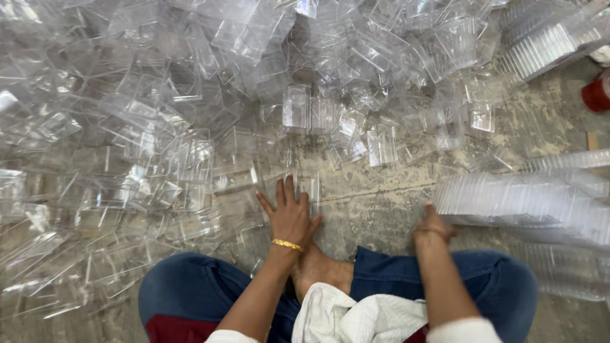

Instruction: The person sits on the floor and repeatedly picks up clear plastic containers from a large pile, aligns them, and stacks them into a neat pile. The person handles the containers by hand, occasionally adjusting the stack to keep it aligned.

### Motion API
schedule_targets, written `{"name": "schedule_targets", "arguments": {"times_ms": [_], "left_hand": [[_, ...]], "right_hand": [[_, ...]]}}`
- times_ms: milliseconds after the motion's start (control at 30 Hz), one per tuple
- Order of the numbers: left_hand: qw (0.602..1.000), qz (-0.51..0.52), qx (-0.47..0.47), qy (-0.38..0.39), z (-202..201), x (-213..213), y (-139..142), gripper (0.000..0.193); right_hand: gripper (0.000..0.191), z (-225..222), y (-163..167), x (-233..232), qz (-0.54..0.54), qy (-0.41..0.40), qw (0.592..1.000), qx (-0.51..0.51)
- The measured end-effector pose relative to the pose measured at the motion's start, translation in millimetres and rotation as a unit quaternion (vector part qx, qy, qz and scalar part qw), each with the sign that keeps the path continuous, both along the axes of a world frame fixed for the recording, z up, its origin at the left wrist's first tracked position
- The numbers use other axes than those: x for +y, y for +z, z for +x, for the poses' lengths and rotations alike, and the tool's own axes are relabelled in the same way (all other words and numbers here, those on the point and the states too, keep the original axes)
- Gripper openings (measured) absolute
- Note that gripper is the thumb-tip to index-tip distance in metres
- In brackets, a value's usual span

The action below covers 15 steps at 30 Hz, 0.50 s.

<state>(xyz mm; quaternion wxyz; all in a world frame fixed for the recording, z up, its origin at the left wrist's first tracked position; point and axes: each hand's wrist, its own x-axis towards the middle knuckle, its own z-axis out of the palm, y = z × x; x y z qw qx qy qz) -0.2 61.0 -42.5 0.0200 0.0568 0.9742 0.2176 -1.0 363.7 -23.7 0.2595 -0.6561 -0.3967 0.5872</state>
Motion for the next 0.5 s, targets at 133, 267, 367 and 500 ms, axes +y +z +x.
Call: {"name": "schedule_targets", "arguments": {"times_ms": [133,267,367,500], "left_hand": [[0.993,0.043,0.094,-0.057,-4,3,-17,0.038],[0.956,0.282,0.039,-0.076,-7,-3,-11,0.045],[0.903,0.427,0.033,-0.021,-15,-9,1,0.059],[0.884,0.466,0.041,0.024,-22,-16,8,0.066]], "right_hand": [[0.068,-12,6,-32,0.275,0.323,0.900,-0.098],[0.079,-89,34,1,0.434,0.357,0.826,0.042],[0.104,-148,61,62,0.452,0.368,0.812,-0.014],[0.105,-173,77,96,0.123,0.497,0.858,-0.037]]}}
